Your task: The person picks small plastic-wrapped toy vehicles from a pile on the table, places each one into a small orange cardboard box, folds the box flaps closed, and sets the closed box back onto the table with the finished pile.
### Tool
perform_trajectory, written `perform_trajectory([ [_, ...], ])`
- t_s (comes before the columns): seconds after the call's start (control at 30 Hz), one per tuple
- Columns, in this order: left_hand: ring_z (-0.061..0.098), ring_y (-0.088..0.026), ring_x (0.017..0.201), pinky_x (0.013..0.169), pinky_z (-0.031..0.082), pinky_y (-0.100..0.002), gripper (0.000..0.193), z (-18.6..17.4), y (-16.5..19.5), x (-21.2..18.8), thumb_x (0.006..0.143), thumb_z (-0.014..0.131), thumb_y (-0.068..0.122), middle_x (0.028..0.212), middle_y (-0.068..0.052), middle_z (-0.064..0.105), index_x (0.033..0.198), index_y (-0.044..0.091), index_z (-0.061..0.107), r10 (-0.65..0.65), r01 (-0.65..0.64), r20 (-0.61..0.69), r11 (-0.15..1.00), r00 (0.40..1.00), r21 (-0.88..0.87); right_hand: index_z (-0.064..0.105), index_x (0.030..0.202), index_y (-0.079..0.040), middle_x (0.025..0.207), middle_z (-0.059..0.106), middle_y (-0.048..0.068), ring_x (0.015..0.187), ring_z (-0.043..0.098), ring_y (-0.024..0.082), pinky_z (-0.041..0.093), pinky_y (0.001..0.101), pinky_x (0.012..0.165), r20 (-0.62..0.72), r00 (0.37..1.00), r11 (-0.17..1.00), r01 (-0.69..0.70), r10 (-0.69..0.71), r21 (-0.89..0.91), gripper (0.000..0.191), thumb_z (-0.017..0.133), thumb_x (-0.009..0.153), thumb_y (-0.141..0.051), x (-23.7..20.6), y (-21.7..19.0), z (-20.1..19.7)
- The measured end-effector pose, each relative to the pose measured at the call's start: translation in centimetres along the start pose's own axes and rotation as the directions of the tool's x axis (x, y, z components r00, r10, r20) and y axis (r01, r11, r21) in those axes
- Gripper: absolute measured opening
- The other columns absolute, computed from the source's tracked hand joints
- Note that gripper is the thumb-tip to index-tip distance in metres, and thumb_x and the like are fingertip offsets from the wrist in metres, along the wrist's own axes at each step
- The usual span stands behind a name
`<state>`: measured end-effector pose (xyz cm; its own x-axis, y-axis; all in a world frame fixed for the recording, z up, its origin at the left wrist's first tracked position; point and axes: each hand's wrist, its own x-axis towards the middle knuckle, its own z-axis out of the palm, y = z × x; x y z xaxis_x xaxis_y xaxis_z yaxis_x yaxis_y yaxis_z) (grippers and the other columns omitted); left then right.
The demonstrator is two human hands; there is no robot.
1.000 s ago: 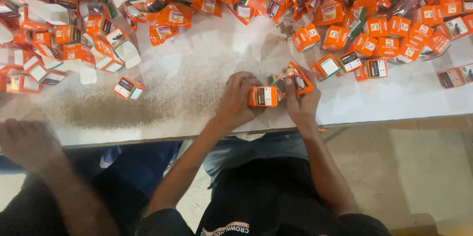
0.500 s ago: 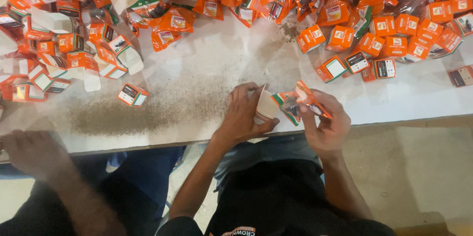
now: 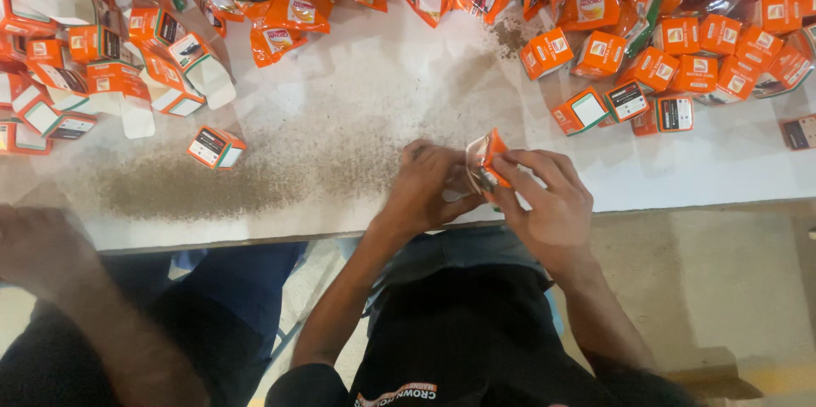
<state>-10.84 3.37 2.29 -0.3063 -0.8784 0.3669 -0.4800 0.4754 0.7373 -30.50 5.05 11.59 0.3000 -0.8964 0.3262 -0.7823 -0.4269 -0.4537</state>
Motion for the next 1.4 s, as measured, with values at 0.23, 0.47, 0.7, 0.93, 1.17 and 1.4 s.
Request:
perform_trajectory([
  [0.23,0.068,-0.028,0.1,0.109,0.04,-0.049,0.054,0.0,0.3,-0.1,0.076,0.09,0.035,0.101,-0.007,0.07,0.115,0.011,0.061,0.031,-0.03,-0.037,0.999,0.999,0.046,0.069,0.126,-0.01,0.151,0.044,0.02,0.136,0.047,0.037,0.045,0.0498,0.103,0.284,0.95,0.94,0.211,-0.132,-0.268,0.054,0.077,0.074,-0.023,0.9,-0.3,-2.0],
  [0.47,0.067,-0.027,0.107,0.11,0.04,-0.05,0.057,-0.4,0.5,-0.6,0.077,0.09,0.034,0.11,-0.006,0.07,0.12,0.01,0.062,0.047,-0.047,-0.044,0.999,0.998,0.016,0.071,0.109,-0.01,0.15,0.046,0.015,0.134,0.05,0.034,0.047,0.0504,0.1,0.437,0.891,0.956,0.224,-0.122,-0.19,0.025,0.069,0.088,-0.023,1.9,1.1,-0.4],
  [0.7,0.066,-0.029,0.102,0.109,0.04,-0.049,0.06,-0.6,0.8,-0.7,0.076,0.091,0.035,0.106,-0.007,0.07,0.121,0.009,0.063,0.047,-0.046,-0.057,0.999,0.997,0.004,0.073,0.103,-0.01,0.137,0.062,0.013,0.116,0.064,0.032,0.055,0.0449,0.088,0.35,0.923,0.983,0.183,-0.162,-0.03,0.016,0.072,0.093,-0.022,1.4,2.5,1.0],
  [0.93,0.067,-0.029,0.101,0.109,0.041,-0.048,0.055,-0.6,0.5,-0.4,0.077,0.09,0.029,0.104,-0.006,0.07,0.121,0.009,0.062,0.01,-0.011,-0.044,1.0,0.999,-0.022,0.074,0.11,-0.01,0.14,0.063,0.019,0.105,0.07,0.027,0.058,0.038,0.083,-0.002,0.98,0.977,0.199,-0.199,-0.071,0.019,0.076,0.092,-0.015,-1.0,1.7,2.8],
  [1.17,0.067,-0.033,0.112,0.111,0.039,-0.051,0.056,-0.4,1.2,-0.1,0.08,0.087,0.019,0.117,-0.011,0.07,0.127,0.007,0.06,0.006,-0.007,-0.04,1.0,0.999,-0.018,0.076,0.108,-0.012,0.146,0.049,0.025,0.119,0.062,0.038,0.052,0.0497,0.092,0.163,0.974,0.967,0.186,-0.158,-0.176,0.029,0.07,0.088,-0.032,0.4,1.2,1.7],
  [1.4,0.07,-0.026,0.121,0.1,0.059,-0.035,0.063,1.3,2.5,-1.9,0.086,0.082,-0.002,0.128,-0.016,0.068,0.141,0.0,0.051,-0.286,0.217,-0.106,0.879,0.952,-0.425,0.068,0.128,-0.013,0.138,0.055,0.021,0.112,0.066,0.037,0.055,0.0471,0.089,0.254,0.966,0.998,0.039,-0.049,0.045,0.037,0.071,0.093,-0.025,-1.0,3.3,3.2],
])
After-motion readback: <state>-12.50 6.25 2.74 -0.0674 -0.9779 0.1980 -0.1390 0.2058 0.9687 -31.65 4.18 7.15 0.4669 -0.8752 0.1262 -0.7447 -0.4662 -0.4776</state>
